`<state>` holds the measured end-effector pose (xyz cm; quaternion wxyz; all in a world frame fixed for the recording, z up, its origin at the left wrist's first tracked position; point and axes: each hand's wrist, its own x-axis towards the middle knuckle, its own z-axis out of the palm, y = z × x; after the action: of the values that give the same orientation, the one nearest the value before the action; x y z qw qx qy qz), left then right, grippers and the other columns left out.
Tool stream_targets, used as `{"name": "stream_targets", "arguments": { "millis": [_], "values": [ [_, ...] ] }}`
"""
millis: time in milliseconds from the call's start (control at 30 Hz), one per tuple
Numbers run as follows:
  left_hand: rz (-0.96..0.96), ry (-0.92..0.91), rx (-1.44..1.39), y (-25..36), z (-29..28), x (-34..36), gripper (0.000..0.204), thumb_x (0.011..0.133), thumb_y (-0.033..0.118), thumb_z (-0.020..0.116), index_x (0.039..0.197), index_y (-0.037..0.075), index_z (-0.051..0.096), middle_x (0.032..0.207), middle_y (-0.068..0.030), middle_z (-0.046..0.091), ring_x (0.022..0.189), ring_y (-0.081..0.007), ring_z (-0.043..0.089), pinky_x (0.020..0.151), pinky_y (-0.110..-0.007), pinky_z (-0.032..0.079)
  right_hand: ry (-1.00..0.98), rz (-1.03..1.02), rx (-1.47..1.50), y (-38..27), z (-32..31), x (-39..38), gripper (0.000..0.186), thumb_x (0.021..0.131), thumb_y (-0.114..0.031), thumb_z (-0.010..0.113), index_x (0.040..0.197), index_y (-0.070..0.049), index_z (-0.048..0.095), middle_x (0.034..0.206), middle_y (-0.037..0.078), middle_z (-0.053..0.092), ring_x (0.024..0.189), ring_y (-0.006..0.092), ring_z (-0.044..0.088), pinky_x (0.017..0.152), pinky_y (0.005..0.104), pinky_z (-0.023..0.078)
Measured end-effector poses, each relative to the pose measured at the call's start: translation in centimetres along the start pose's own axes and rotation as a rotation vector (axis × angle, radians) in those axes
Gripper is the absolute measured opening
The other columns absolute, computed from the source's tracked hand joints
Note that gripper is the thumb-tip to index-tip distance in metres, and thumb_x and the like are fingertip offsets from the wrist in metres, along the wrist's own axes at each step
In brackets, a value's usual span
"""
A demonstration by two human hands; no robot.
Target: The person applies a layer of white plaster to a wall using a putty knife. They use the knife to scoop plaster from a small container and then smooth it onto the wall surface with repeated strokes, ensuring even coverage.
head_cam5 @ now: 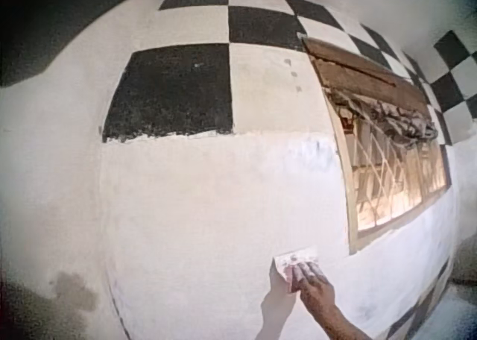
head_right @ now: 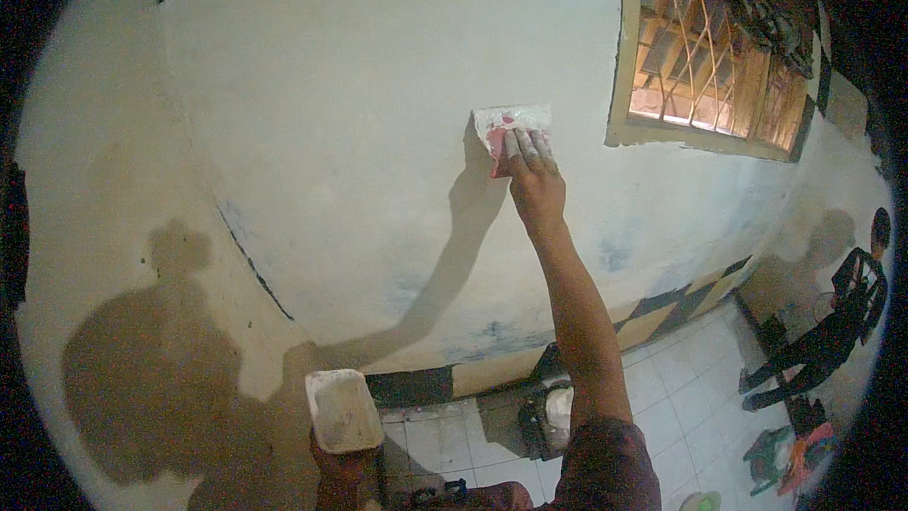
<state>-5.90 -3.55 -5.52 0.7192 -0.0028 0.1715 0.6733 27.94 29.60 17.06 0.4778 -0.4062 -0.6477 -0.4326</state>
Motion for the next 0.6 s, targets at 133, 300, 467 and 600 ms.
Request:
{"name": "stream_targets", "arguments": {
  "millis": [133, 300, 467, 600],
  "values": [
    [0.020, -0.027, -0.039, 0.0, 0.8, 0.0, 0.068, 0.087, 0.058, 0.040, 0.137, 0.013, 0.042, 0.126, -0.0161, 0.054, 0.110, -0.0389, 0.058, 0.077, -0.059, 0.055, -0.079, 0.045, 0.035, -0.7, -0.2, 0.1, 0.046, 0.075, 0.006, 0.056, 0.120, -0.005, 0.060, 0.123, 0.014, 0.061, 0.115, 0.0318, 0.058, 0.095, 0.0390, 0.049],
    [0.007, -0.032, -0.008, -0.7, 2.6, 0.7, 0.066, 0.088, 0.057, 0.039, 0.137, 0.013, 0.042, 0.125, -0.0162, 0.054, 0.110, -0.0387, 0.058, 0.079, -0.060, 0.054, -0.084, 0.001, -0.044, 0.4, 1.4, -3.3, 0.043, 0.076, 0.006, 0.055, 0.118, -0.001, 0.059, 0.124, 0.016, 0.060, 0.118, 0.0349, 0.055, 0.098, 0.0393, 0.047],
    [-0.037, 0.039, 0.017, -0.6, 1.2, 2.5, 0.067, 0.087, 0.057, 0.039, 0.137, 0.014, 0.042, 0.127, -0.0142, 0.053, 0.111, -0.0382, 0.057, 0.083, -0.062, 0.051, -0.305, 0.001, 0.082, -1.1, -1.9, -10.1, 0.037, 0.080, 0.002, 0.051, 0.114, -0.002, 0.061, 0.120, 0.017, 0.061, 0.115, 0.0331, 0.057, 0.095, 0.0395, 0.047],
    [-0.055, -0.055, -0.052, -0.8, 2.3, 1.8, 0.067, 0.086, 0.058, 0.040, 0.137, 0.016, 0.043, 0.128, -0.0133, 0.053, 0.110, -0.0383, 0.057, 0.083, -0.060, 0.050, -0.602, 0.648, 0.120, 0.7, -6.4, -7.0, 0.026, 0.087, -0.008, 0.052, 0.109, -0.002, 0.064, 0.102, 0.022, 0.065, 0.094, 0.0368, 0.064, 0.079, 0.0405, 0.052]
  ]
}}
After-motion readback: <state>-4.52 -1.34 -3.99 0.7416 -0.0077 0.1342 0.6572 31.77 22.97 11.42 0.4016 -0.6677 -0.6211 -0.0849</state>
